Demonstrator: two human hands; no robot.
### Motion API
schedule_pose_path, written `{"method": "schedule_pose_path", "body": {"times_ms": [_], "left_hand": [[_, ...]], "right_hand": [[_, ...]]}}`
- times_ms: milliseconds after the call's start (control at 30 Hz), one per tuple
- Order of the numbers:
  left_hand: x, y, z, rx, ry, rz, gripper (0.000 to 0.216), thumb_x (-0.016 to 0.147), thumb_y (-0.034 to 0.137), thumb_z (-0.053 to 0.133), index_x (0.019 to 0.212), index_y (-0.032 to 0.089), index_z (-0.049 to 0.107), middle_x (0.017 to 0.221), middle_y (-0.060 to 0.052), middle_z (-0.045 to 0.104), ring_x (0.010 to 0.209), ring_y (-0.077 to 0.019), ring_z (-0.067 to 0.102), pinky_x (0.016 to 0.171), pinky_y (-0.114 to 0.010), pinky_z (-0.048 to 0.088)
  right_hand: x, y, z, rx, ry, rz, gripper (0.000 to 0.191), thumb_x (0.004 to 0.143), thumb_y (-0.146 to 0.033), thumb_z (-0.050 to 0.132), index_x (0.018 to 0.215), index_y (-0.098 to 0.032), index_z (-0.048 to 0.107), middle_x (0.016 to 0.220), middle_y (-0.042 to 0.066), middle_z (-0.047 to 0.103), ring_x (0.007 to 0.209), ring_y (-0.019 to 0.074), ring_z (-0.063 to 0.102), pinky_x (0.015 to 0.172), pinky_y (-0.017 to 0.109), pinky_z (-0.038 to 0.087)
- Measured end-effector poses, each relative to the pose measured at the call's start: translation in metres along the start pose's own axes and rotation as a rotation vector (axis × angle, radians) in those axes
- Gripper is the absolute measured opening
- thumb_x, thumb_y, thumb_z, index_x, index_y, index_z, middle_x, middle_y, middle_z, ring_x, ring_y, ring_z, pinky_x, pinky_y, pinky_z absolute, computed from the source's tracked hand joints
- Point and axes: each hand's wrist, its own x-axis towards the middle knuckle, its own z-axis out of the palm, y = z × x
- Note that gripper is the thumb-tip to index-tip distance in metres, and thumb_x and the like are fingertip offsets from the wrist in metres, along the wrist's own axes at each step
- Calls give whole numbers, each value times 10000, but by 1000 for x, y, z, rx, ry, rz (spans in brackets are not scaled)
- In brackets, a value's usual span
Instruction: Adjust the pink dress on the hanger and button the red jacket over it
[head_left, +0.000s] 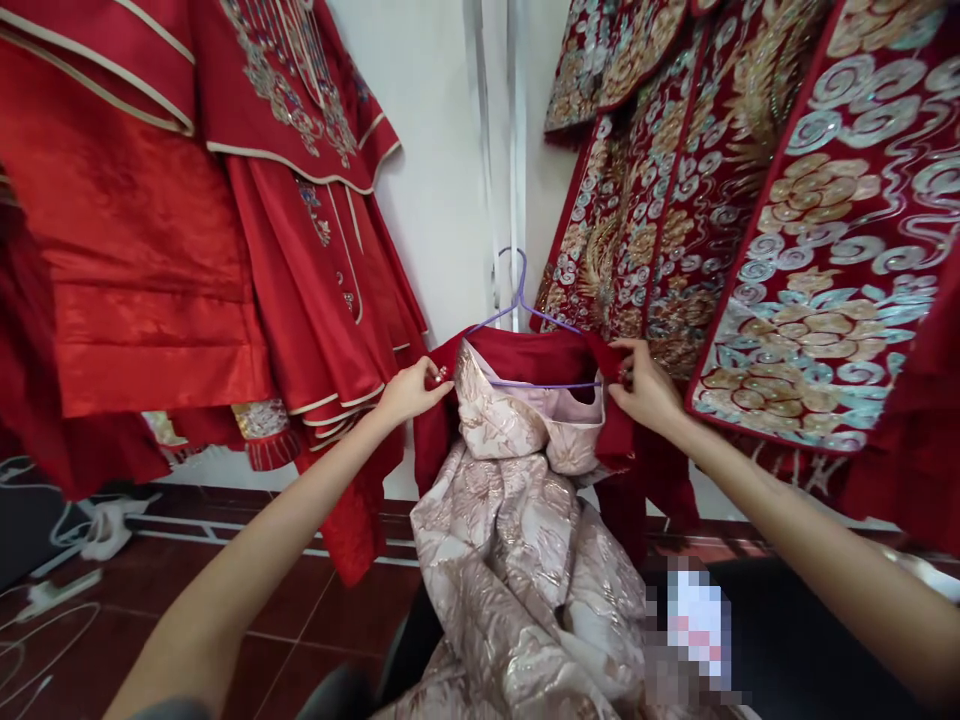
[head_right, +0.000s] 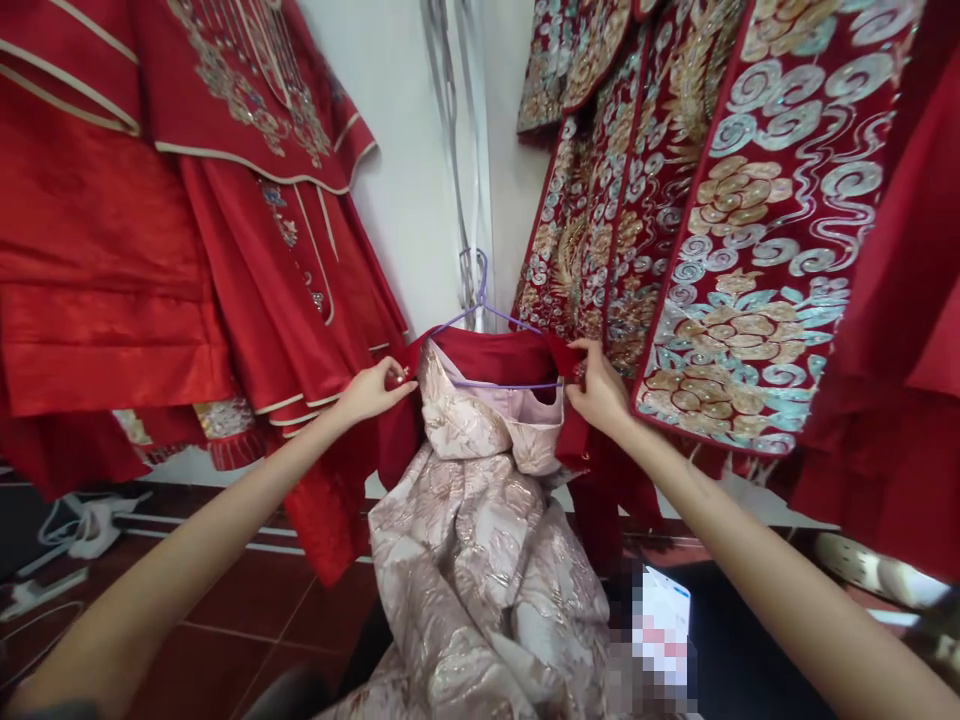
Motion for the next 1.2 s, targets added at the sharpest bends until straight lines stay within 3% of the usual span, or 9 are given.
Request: {"method": "schedule_pose_path", "body": {"times_ms": [200,433,567,733,933,1200], "left_hand": [[16,38,15,136,-57,-27,219,875,374,414,860,191,534,872,-108,674,814,-255,646,656,-320,436],[2,103,21,31,-15,140,136,839,316,489,886,199,540,906,-83,673,831,-234,644,679,-296,440],[-4,100,35,-186,81,11,119,790,210,569,904,197,535,912,-74,677,852,-221,648,731,-300,460],[-14,88,54,-605,351,-89,310,785,303,640,1011,205,453,835,-22,663,764,-154,649,706,-259,480],[-19,94,47,-536,334,52,133,815,257,598,899,209,507,861,-8,653,777,-127,631,732,-241,474],[-8,90,49,-606,250,8,136,768,249,654,877,193,595,920,-26,699,801,-139,644,760,-263,487]], "right_hand": [[5,-10,11,183,-68,28,506,650,-188,542,1120,-217,358,825,-9,504,595,140,522,612,297,451],[-2,-71,70,651,-308,-103,361,700,-207,547,976,-243,317,875,-24,501,645,106,544,622,271,494],[-13,-95,78,754,-331,-81,369,775,-311,586,1037,-233,339,952,19,520,742,137,603,634,296,539],[-22,-91,71,723,-209,-98,242,886,-364,478,1044,-219,365,959,56,551,830,171,632,675,333,574],[-14,-87,60,602,-219,-150,176,876,-341,520,987,-215,471,931,56,633,839,180,656,695,326,586],[-5,-81,53,516,-206,-194,129,832,-307,590,911,-213,632,891,25,696,823,166,676,697,290,585]]}}
